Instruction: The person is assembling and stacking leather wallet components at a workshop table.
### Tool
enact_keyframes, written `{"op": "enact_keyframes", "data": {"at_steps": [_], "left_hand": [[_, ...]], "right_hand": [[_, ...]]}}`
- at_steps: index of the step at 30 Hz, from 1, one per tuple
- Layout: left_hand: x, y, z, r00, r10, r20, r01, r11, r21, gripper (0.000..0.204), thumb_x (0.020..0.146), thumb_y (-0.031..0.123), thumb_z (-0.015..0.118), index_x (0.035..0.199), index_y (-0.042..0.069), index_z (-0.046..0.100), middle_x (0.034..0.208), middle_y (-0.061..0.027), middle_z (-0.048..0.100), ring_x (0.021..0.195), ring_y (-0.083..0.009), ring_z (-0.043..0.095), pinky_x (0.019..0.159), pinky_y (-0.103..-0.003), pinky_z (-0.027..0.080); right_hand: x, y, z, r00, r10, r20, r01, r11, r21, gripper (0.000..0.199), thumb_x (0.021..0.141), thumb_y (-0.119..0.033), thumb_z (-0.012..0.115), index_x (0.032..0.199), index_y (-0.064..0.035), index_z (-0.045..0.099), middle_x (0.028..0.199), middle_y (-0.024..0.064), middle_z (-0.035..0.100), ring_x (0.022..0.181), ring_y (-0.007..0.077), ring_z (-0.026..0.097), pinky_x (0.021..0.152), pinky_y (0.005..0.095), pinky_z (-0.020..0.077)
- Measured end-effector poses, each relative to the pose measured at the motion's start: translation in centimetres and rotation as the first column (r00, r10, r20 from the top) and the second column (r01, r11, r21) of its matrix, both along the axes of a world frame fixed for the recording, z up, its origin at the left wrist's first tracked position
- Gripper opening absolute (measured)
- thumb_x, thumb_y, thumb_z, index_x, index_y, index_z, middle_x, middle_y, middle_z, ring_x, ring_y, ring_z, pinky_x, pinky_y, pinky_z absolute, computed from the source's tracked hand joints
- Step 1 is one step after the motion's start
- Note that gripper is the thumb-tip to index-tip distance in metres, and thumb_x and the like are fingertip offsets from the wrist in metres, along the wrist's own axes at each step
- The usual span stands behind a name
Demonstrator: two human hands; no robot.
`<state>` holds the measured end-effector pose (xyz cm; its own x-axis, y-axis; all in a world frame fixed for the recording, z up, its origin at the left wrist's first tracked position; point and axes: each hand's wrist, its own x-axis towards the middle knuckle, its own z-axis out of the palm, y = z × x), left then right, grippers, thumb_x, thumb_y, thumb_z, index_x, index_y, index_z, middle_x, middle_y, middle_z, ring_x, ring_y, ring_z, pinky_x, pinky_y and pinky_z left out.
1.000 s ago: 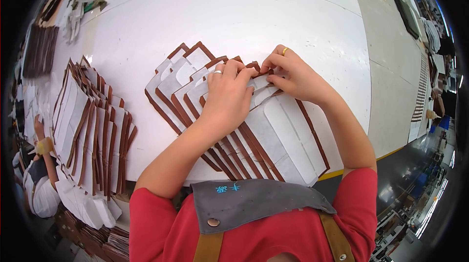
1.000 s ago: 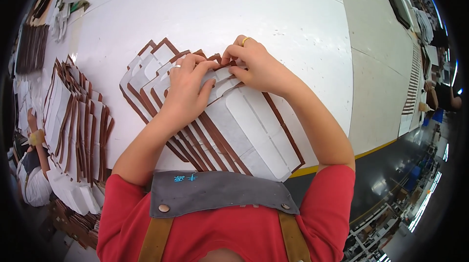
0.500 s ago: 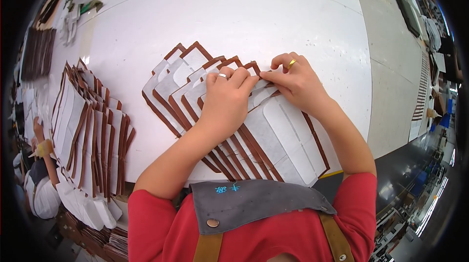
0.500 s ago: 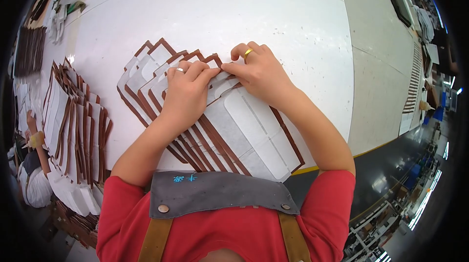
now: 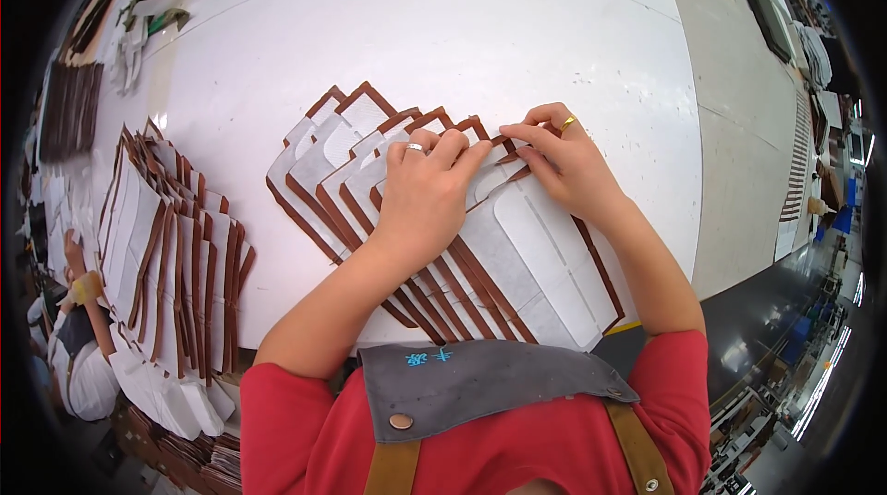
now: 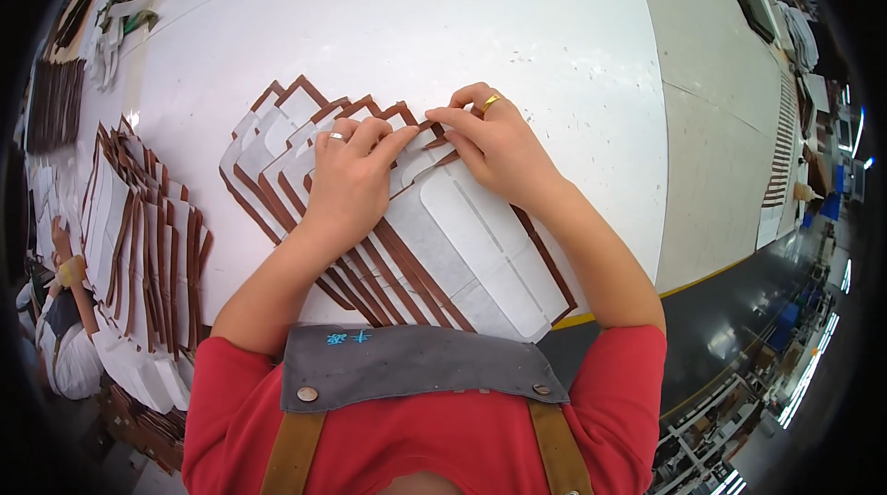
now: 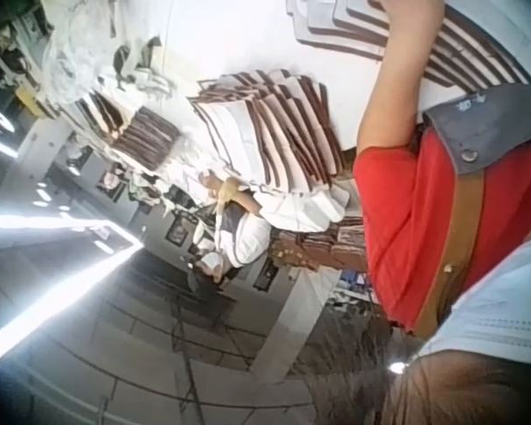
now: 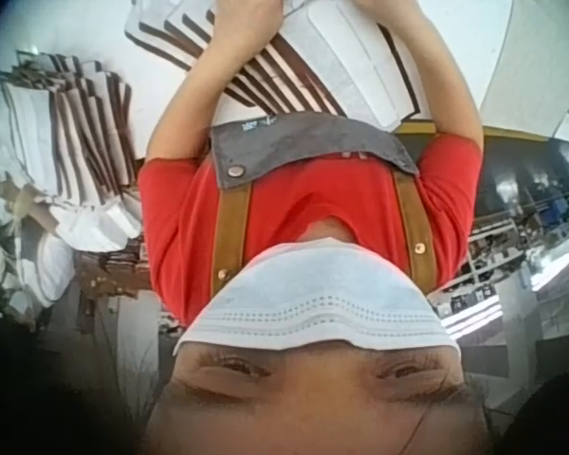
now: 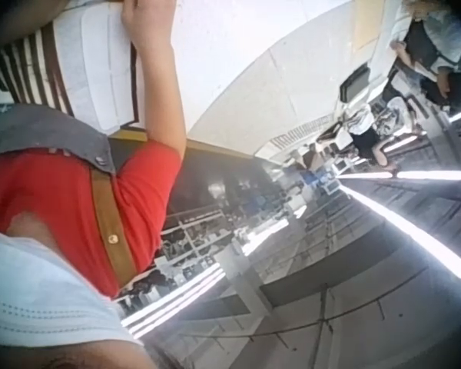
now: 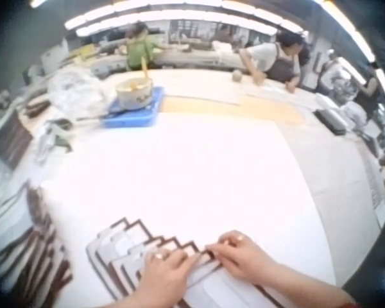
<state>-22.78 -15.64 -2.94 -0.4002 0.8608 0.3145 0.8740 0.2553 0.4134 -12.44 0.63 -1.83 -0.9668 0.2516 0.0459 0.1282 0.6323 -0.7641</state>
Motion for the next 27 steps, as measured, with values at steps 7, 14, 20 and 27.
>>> {"op": "enact_keyframes", "data": {"at_steps": [7, 14, 20, 27], "left_hand": [[-0.05, -0.04, 0.07, 1.0, -0.004, 0.026, 0.004, 1.0, 0.005, 0.035, 0.068, -0.002, 0.053, 0.1, 0.008, 0.062, 0.087, 0.0004, 0.052, 0.081, -0.0191, 0.047, 0.072, -0.033, 0.032], [0.0, 0.02, -0.01, 1.0, -0.006, 0.014, 0.006, 1.0, 0.001, 0.036, 0.068, -0.002, 0.054, 0.101, 0.008, 0.062, 0.087, 0.0004, 0.052, 0.081, -0.0191, 0.047, 0.072, -0.032, 0.032], [0.06, 0.04, 0.07, 1.0, -0.001, 0.002, 0.001, 1.0, 0.0, 0.037, 0.068, -0.003, 0.054, 0.102, 0.01, 0.062, 0.086, 0.0009, 0.052, 0.08, -0.0189, 0.046, 0.07, -0.032, 0.032], [0.04, -0.04, 0.07, 0.999, -0.005, -0.044, 0.005, 1.0, 0.02, 0.036, 0.07, -0.003, 0.054, 0.103, 0.011, 0.062, 0.085, 0.001, 0.052, 0.079, -0.0191, 0.047, 0.069, -0.033, 0.032]], "right_hand": [[0.27, -0.14, -0.51, 0.995, 0.046, -0.092, -0.026, 0.978, 0.208, 0.023, 0.081, 0.003, 0.054, 0.1, -0.0058, 0.063, 0.095, 0.0063, 0.05, 0.081, 0.0175, 0.053, 0.072, 0.0283, 0.0448], [0.32, -0.66, -0.59, 0.99, 0.064, -0.127, 0.002, 0.887, 0.461, 0.025, 0.076, 0.001, 0.057, 0.099, -0.008, 0.063, 0.087, 0.0026, 0.055, 0.079, 0.0198, 0.05, 0.075, 0.031, 0.038], [0.45, -0.34, -0.44, 0.98, 0.152, -0.127, -0.072, 0.871, 0.486, 0.032, 0.069, 0.001, 0.059, 0.099, -0.0088, 0.063, 0.09, 0.0009, 0.056, 0.077, 0.0175, 0.048, 0.071, 0.0308, 0.0372], [0.15, -0.18, -0.03, 0.976, 0.113, -0.183, -0.028, 0.91, 0.414, 0.021, 0.075, 0.0, 0.056, 0.094, -0.007, 0.06, 0.09, 0.0034, 0.057, 0.079, 0.0182, 0.051, 0.07, 0.0317, 0.0405]]}}
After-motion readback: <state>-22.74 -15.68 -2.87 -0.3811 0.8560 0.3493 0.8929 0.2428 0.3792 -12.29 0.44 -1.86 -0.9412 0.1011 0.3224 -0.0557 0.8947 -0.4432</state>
